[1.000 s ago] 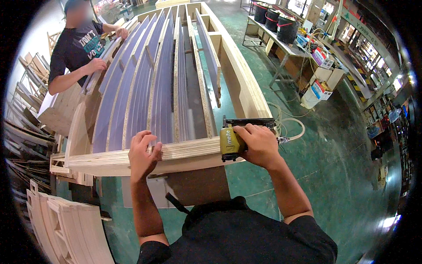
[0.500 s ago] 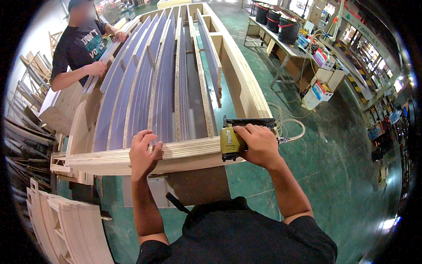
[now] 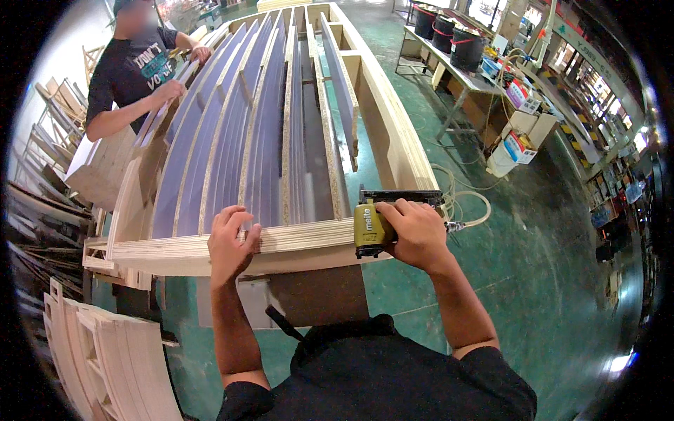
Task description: The person uses a pneumatic nail gun to attach thin wooden strips to a large, curved wooden frame structure. They repeatedly position the strips along the frame's edge and secure them with nails, working in a workshop environment with another person visible in the background.
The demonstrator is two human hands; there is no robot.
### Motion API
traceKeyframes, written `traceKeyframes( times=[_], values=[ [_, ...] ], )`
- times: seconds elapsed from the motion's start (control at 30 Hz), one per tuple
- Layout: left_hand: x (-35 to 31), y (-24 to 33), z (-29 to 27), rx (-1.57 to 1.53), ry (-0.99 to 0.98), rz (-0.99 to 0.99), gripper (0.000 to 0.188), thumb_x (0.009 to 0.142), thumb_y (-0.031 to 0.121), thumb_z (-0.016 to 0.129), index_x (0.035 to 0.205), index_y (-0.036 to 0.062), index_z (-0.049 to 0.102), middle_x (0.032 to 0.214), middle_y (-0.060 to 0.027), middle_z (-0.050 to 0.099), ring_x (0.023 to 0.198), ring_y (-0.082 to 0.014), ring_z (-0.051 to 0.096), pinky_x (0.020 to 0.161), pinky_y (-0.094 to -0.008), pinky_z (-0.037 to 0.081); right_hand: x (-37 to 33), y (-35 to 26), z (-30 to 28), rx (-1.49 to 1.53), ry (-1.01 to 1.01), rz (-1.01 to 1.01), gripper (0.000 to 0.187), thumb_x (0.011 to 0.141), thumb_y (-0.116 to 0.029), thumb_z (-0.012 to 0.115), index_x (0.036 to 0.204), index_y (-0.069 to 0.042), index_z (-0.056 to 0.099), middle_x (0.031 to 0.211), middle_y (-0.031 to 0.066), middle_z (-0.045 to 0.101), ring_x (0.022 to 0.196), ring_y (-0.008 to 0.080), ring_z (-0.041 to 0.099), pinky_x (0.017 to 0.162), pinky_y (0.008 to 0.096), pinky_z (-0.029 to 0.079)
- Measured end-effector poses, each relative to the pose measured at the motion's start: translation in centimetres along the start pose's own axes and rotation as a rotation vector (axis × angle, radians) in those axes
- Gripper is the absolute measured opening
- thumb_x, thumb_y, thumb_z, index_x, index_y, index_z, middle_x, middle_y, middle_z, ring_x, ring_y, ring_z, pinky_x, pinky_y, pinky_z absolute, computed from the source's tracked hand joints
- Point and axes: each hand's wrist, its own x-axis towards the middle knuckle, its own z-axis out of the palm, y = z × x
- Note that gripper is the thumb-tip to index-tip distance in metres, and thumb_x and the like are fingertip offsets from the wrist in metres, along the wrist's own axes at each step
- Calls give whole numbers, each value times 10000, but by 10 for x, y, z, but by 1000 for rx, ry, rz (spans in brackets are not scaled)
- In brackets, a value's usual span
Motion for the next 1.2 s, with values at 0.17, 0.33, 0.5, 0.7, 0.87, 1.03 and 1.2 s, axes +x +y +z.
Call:
traceKeyframes(
  times=[0.17,0.33,0.5,0.7,0.87,1.03,1.2],
  values=[
    [2,0,0,3,-5,21,229,854,234,748,1015,76,707,1203,-81,668,1124,-301,616,918,-416,519,0,1,1,6,12,-4,706,631,-308,896,1253,-117,623,925,86,627,910,313,664,800,441,515],
    [1,-4,2,-2,13,26,224,852,228,753,1010,75,711,1203,-80,669,1121,-304,623,919,-418,522,1,1,0,3,26,-18,653,673,-287,856,1256,-99,630,914,93,626,895,316,664,792,442,512],
    [2,-5,3,-6,12,38,222,851,226,757,1008,75,713,1202,-79,669,1115,-303,626,919,-415,524,0,3,2,-2,21,-15,579,707,-199,798,1251,-92,632,919,97,630,888,319,661,782,443,507],
    [2,-2,2,-12,5,11,221,852,224,756,1009,74,713,1201,-86,669,1115,-305,624,920,-414,521,0,4,2,-14,9,-13,567,716,-156,771,1262,-107,627,931,93,634,897,316,660,784,440,506],
    [1,0,2,-37,6,-8,235,859,246,751,1004,66,712,1206,-102,670,1119,-323,621,936,-428,515,0,3,3,-15,-5,2,605,692,-199,814,1262,-118,627,948,84,636,913,313,657,796,437,505],
    [1,-10,5,-28,23,14,250,857,260,744,1002,59,712,1203,-112,679,1135,-335,622,944,-438,512,1,-3,-4,-19,-5,19,647,648,-209,876,1244,-126,637,962,82,641,925,318,651,799,437,499],
    [0,-6,5,-15,26,-3,238,857,250,737,1000,61,714,1207,-111,682,1139,-330,625,940,-438,514,2,0,0,-25,-38,25,666,629,-146,872,1252,-124,638,973,80,652,936,311,654,813,431,498]
  ],
)
